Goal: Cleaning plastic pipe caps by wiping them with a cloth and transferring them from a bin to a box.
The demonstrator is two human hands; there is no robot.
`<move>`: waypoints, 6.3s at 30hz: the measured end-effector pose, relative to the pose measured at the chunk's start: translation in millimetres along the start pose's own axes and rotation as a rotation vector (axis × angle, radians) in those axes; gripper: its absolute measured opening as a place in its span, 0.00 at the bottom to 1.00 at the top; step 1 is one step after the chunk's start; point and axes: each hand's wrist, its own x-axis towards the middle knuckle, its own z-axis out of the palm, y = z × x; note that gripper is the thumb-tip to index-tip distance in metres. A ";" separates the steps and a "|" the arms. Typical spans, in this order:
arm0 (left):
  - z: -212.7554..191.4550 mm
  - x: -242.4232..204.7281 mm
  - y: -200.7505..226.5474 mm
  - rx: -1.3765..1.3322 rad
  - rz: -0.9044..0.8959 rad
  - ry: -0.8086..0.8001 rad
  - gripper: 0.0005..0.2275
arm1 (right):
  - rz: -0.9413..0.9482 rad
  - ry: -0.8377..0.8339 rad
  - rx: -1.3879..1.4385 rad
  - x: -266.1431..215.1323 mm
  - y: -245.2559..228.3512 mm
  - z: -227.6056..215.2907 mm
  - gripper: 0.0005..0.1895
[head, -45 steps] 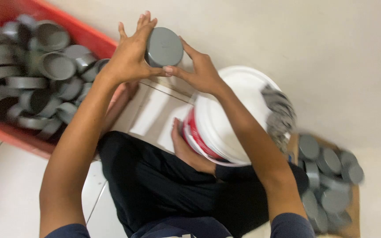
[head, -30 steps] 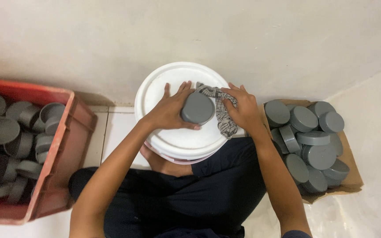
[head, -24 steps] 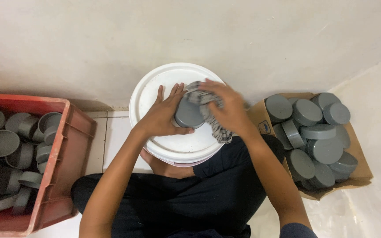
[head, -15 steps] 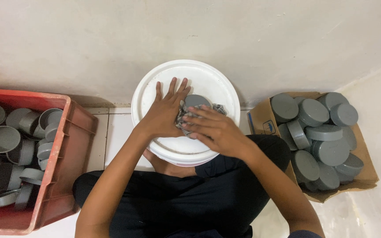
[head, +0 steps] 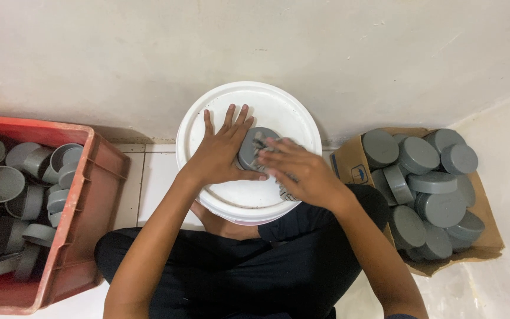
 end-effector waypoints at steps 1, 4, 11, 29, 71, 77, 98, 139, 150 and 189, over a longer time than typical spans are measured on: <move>-0.9 0.8 0.7 0.000 0.000 0.003 0.48 | -0.002 0.000 -0.002 3.1 3.4 -1.1 0.11; -1.2 0.7 2.0 -0.011 -0.004 -0.009 0.48 | 0.090 0.040 -0.073 11.4 8.1 5.3 0.12; 3.5 0.1 -3.6 0.032 0.006 -0.023 0.47 | -0.047 0.035 -0.039 3.9 -4.2 11.9 0.12; -4.4 -0.1 1.3 0.050 -0.006 -0.020 0.48 | 0.040 0.057 -0.172 20.0 8.4 14.3 0.15; -15.9 -3.6 5.5 0.020 -0.070 -0.029 0.51 | 0.181 -0.244 -0.060 25.1 26.8 -18.8 0.50; -28.8 -6.7 -9.9 -0.096 -0.051 -0.104 0.52 | 0.205 -0.313 -0.078 27.4 27.2 -19.5 0.53; -10.1 -18.3 -4.0 -0.254 0.159 0.203 0.43 | -0.122 0.068 -0.076 6.4 13.0 0.6 0.34; 0.7 -5.8 -7.3 -0.309 0.183 0.182 0.37 | -0.109 0.506 -0.206 18.2 -36.3 21.1 0.11; -6.4 -5.3 -1.6 -0.303 0.165 0.252 0.36 | 0.059 0.542 -0.033 -0.9 -23.3 21.9 0.19; -15.3 -10.7 7.0 -0.032 -0.104 0.122 0.46 | 0.649 -0.214 0.157 26.5 -10.5 -15.7 0.43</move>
